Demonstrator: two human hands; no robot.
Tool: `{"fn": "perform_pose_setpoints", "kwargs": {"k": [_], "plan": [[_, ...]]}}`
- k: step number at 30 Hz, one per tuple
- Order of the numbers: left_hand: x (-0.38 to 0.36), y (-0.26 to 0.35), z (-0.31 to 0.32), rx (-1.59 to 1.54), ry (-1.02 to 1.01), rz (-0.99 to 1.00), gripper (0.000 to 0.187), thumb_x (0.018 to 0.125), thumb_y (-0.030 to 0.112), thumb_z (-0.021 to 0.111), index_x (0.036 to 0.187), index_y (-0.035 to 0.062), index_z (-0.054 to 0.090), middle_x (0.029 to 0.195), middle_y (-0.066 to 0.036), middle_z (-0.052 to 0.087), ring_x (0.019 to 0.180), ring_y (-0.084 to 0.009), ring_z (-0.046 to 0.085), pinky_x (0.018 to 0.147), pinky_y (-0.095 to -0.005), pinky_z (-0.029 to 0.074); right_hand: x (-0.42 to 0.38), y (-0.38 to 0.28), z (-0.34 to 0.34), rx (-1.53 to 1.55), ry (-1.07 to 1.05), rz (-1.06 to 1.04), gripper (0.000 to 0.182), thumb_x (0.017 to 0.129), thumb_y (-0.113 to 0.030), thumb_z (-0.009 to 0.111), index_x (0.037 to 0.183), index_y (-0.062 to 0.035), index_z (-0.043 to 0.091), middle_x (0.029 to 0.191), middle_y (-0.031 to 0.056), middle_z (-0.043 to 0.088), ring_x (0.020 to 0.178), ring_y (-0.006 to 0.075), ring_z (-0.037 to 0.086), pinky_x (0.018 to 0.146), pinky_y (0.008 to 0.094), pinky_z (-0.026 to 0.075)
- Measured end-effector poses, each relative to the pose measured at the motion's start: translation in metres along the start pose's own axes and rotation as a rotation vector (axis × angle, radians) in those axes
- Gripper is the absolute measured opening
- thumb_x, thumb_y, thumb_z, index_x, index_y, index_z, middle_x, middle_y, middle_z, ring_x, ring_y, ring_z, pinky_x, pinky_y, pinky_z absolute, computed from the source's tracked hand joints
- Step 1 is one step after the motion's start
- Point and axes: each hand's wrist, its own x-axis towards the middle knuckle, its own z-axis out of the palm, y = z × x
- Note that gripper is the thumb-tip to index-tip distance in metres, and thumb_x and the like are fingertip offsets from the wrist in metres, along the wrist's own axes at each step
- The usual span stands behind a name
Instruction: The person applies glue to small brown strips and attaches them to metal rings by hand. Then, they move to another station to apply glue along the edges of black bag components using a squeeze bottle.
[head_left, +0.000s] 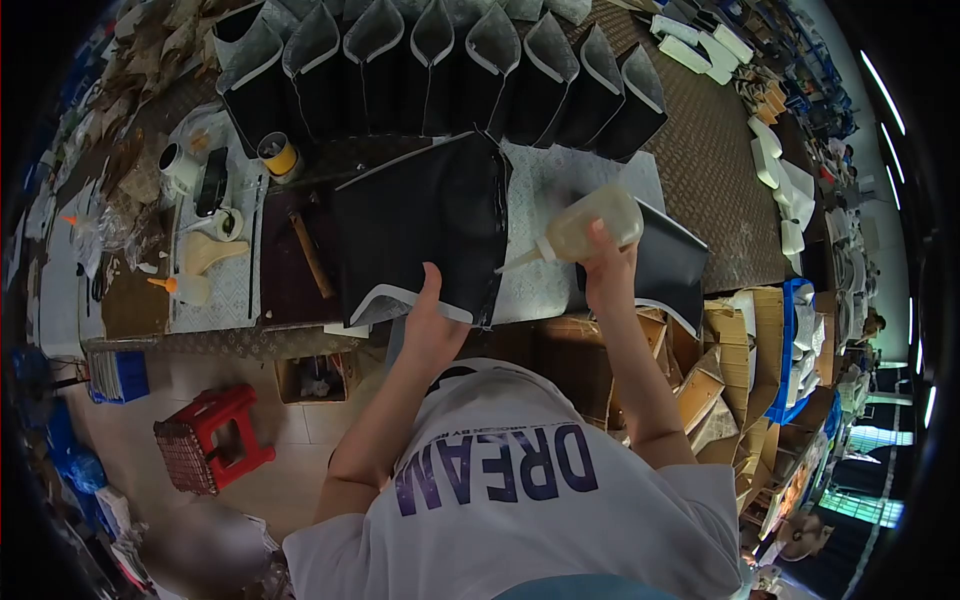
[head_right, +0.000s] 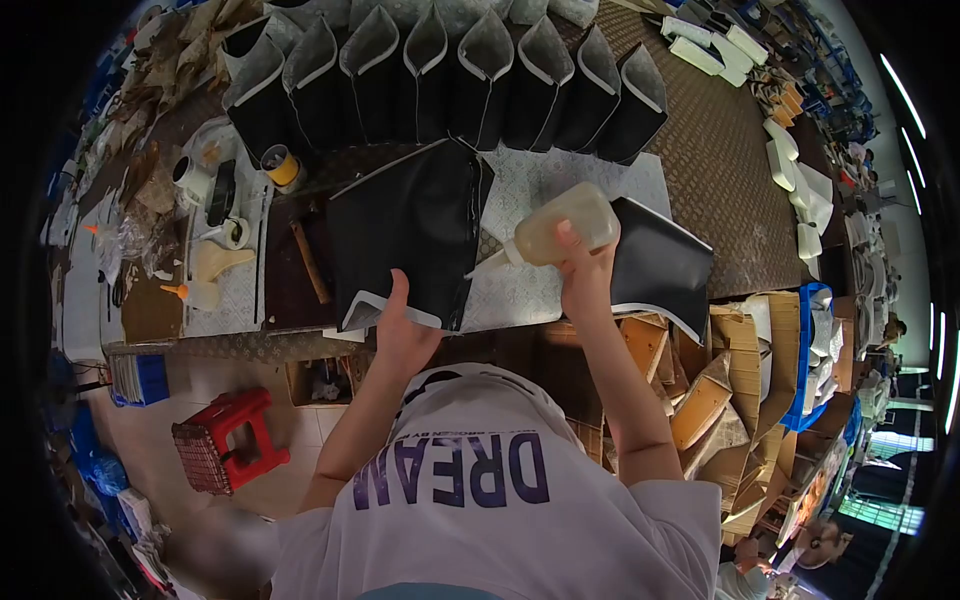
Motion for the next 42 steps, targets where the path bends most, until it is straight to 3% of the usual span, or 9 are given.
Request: {"fn": "perform_pose_setpoints", "kwargs": {"k": [10,13,16,17,20,22,26,30,42], "plan": [[0.008,0.008,0.003,-0.061,0.006,-0.014,0.057,0.094,0.044,0.046,0.13,0.0011,0.043,0.132,-0.007,0.049,0.118,-0.0202,0.049,0.099,-0.0332,0.037,-0.034,0.007,-0.019,0.045,-0.122,0.146,0.072,0.077,-0.025,0.074,0.132,-0.0079,0.032,0.121,0.0073,0.048,0.113,0.0215,0.05,0.093,0.0372,0.044],[0.006,0.04,-0.012,0.566,-0.285,0.256,0.053,0.084,0.024,0.063,0.126,-0.0024,0.044,0.124,-0.011,0.053,0.116,-0.0209,0.05,0.098,-0.0325,0.036,-0.018,-0.018,-0.009,0.224,-0.148,0.172,0.064,0.086,-0.036,0.062,0.133,-0.0035,0.033,0.127,0.0132,0.05,0.119,0.0263,0.049,0.098,0.0399,0.042],[0.004,0.078,0.015,1.633,-0.23,0.698,0.055,0.078,0.01,0.07,0.123,-0.0047,0.043,0.118,-0.015,0.056,0.11,-0.0219,0.053,0.094,-0.0319,0.039,0.006,-0.042,-0.006,0.303,-0.144,0.043,0.064,0.086,-0.037,0.061,0.133,-0.003,0.034,0.127,0.0129,0.05,0.121,0.0273,0.047,0.101,0.0401,0.042],[0.015,0.09,0.007,1.511,-0.034,0.394,0.053,0.08,0.008,0.068,0.124,-0.0038,0.042,0.118,-0.013,0.055,0.106,-0.0207,0.055,0.09,-0.0305,0.042,0.012,-0.051,0.0,0.359,-0.158,-0.01,0.062,0.087,-0.037,0.061,0.131,-0.0028,0.035,0.124,0.0132,0.051,0.119,0.0279,0.049,0.099,0.0409,0.044],[0.022,0.113,0.047,1.281,-0.032,0.908,0.038,0.082,-0.003,0.061,0.118,-0.0017,0.048,0.1,-0.01,0.062,0.097,-0.0164,0.058,0.082,-0.0278,0.045,0.023,-0.077,0.02,0.341,-0.173,-0.087,0.057,0.081,-0.029,0.07,0.125,-0.0091,0.04,0.119,0.0075,0.051,0.111,0.0251,0.054,0.091,0.0408,0.049],[0.019,0.138,0.069,1.288,0.065,0.728,0.033,0.082,-0.003,0.062,0.112,-0.001,0.051,0.091,-0.007,0.063,0.09,-0.0122,0.058,0.08,-0.0273,0.046,0.03,-0.095,0.036,0.352,-0.248,-0.103,0.056,0.081,-0.028,0.071,0.123,-0.009,0.04,0.119,0.008,0.051,0.11,0.0251,0.055,0.089,0.0416,0.051],[0.033,0.164,0.088,1.561,-0.214,0.715,0.02,0.088,0.009,0.059,0.105,0.0,0.055,0.086,-0.004,0.063,0.079,-0.0096,0.057,0.072,-0.0268,0.045,0.047,-0.102,0.063,0.348,-0.276,-0.17,0.058,0.08,-0.025,0.072,0.123,-0.0079,0.038,0.118,0.0095,0.05,0.107,0.0247,0.056,0.086,0.0408,0.052],[0.043,0.14,0.09,1.715,-0.215,0.712,0.024,0.089,0.019,0.057,0.108,0.0045,0.06,0.084,-0.013,0.063,0.071,-0.0229,0.058,0.068,-0.0288,0.044,0.056,-0.097,0.086,0.122,-0.242,-0.285,0.061,0.082,-0.027,0.07,0.127,-0.0076,0.035,0.121,0.0086,0.049,0.111,0.024,0.053,0.091,0.0409,0.046],[0.057,0.12,0.091,1.827,-0.211,0.912,0.016,0.087,0.023,0.059,0.095,0.0121,0.067,0.061,-0.007,0.058,0.053,-0.0223,0.056,0.051,-0.0324,0.041,0.086,-0.079,0.091,-0.071,-0.219,-0.41,0.09,0.069,-0.025,0.082,0.135,-0.009,0.022,0.125,0.0101,0.04,0.117,0.0226,0.042,0.096,0.038,0.039]]}}
